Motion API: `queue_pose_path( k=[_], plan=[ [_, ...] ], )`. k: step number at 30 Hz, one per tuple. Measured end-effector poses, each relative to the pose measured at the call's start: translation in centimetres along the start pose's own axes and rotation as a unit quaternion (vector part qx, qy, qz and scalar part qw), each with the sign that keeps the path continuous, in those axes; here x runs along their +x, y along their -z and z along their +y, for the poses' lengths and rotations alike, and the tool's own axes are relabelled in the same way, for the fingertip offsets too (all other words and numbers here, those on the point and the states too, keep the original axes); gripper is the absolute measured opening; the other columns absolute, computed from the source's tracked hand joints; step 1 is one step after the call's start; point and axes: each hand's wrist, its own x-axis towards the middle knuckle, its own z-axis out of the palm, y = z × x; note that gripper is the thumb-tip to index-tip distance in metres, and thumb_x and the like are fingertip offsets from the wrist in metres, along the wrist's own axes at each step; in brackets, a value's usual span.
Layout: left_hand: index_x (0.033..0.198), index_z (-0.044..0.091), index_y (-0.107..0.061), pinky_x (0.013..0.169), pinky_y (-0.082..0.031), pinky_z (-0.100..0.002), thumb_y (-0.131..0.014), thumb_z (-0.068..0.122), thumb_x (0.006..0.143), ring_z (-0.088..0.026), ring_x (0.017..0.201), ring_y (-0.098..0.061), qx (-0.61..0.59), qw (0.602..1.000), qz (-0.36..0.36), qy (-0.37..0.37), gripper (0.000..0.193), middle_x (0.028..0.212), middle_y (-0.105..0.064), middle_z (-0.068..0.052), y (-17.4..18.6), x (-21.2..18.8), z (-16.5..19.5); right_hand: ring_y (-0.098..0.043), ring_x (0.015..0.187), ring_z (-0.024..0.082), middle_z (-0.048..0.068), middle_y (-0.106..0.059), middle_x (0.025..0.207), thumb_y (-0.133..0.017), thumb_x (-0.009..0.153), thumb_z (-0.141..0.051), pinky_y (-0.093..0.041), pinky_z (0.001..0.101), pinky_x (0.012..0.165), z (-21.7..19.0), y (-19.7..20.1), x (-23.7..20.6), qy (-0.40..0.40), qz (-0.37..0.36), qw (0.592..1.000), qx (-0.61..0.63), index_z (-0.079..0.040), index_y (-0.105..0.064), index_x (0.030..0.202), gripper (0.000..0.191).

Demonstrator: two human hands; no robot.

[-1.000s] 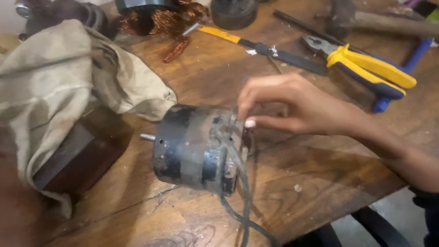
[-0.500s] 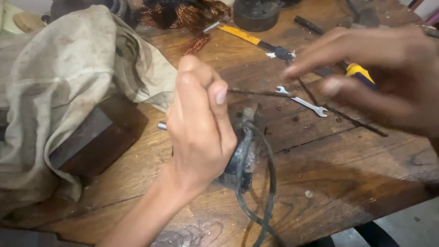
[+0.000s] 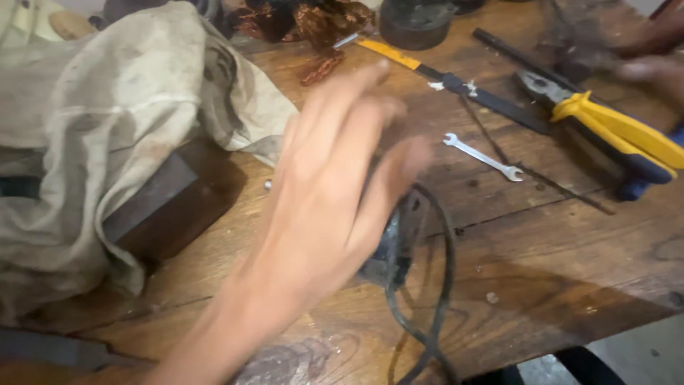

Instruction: The person uses a wrench and pliers to loosen and remove fasteners from the end cap of a small electric motor. They rotate the motor on the workbench, pry at the housing, and attempt to separate the end cap from the main body.

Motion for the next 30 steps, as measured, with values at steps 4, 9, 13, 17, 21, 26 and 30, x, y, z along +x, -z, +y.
queue_pose_path(
  k=[4, 9, 13, 17, 21, 26, 30],
  plan=[
    [0.138, 0.001, -0.056, 0.122, -0.025, -0.062, -0.044, 0.06, 0.103, -0.04, 0.154, -0.032, 0.101, 0.98, -0.171, -0.006, 0.069, 0.161, -0.039, -0.025, 1.9, -3.2, -0.3, -0.073, 0.091, 0.019, 0.012, -0.075, 0.102, -0.076, 0.096, -0.02, -0.058, 0.0346, 0.083, 7.6, -1.8, -3.8, -0.104, -0.007, 0.994, 0.012, -0.008, -0.074, 0.113, 0.021],
    [0.129, -0.002, -0.056, 0.119, -0.025, -0.063, -0.052, 0.074, 0.09, -0.042, 0.151, -0.029, 0.119, 0.978, -0.168, -0.029, 0.086, 0.156, -0.038, -0.027, 1.5, -4.4, 0.4, -0.074, 0.089, 0.019, 0.011, -0.075, 0.099, -0.076, 0.096, -0.021, -0.058, 0.0337, 0.084, 13.3, -4.0, -8.7, -0.153, -0.037, 0.987, -0.013, -0.008, -0.075, 0.112, 0.021],
    [0.128, -0.003, -0.06, 0.116, -0.029, -0.062, -0.059, 0.049, 0.094, -0.041, 0.148, -0.036, 0.095, 0.984, -0.15, -0.002, 0.062, 0.151, -0.046, -0.026, 1.9, -5.2, 2.8, -0.074, 0.087, 0.018, 0.01, -0.075, 0.096, -0.076, 0.096, -0.022, -0.058, 0.0329, 0.085, 14.1, -4.1, -10.6, -0.151, -0.058, 0.986, -0.046, -0.009, -0.076, 0.111, 0.02],
    [0.119, 0.001, -0.066, 0.118, -0.036, -0.056, -0.054, 0.019, 0.096, -0.034, 0.142, -0.054, 0.087, 0.992, -0.089, 0.035, 0.032, 0.142, -0.06, -0.022, 2.0, -5.9, 4.0, -0.075, 0.084, 0.017, 0.008, -0.077, 0.094, -0.078, 0.092, -0.024, -0.059, 0.0317, 0.08, 13.2, -4.1, -10.9, -0.175, -0.108, 0.97, -0.128, -0.012, -0.078, 0.11, 0.021],
    [0.111, 0.003, -0.067, 0.112, -0.039, -0.052, -0.054, 0.017, 0.096, -0.035, 0.133, -0.061, 0.092, 0.993, -0.06, 0.031, 0.024, 0.132, -0.066, -0.022, 1.7, -6.2, 4.1, -0.076, 0.086, 0.017, 0.005, -0.077, 0.098, -0.076, 0.089, -0.022, -0.058, 0.0338, 0.076, 11.6, -4.3, -10.5, -0.147, -0.133, 0.976, -0.09, -0.014, -0.076, 0.109, 0.022],
    [0.13, 0.004, -0.054, 0.114, -0.035, -0.055, -0.053, 0.048, 0.1, -0.034, 0.137, -0.056, 0.08, 0.992, -0.042, 0.091, 0.053, 0.135, -0.064, -0.019, 0.9, -6.4, 5.3, -0.073, 0.092, 0.029, 0.015, -0.074, 0.104, -0.068, 0.104, -0.014, -0.058, 0.0404, 0.081, 9.7, -3.2, -10.8, -0.222, -0.056, 0.973, -0.03, -0.008, -0.065, 0.137, 0.034],
    [0.142, -0.001, -0.041, 0.116, -0.026, -0.061, -0.058, 0.07, 0.086, -0.043, 0.143, -0.042, 0.104, 0.99, -0.058, 0.075, 0.093, 0.145, -0.048, -0.031, 0.0, -5.9, 5.8, -0.06, 0.121, 0.035, 0.019, -0.061, 0.129, -0.067, 0.094, -0.008, -0.05, 0.0443, 0.1, 8.6, -2.9, -11.7, -0.179, -0.024, 0.958, 0.221, -0.001, -0.043, 0.152, 0.063]
  ],
)
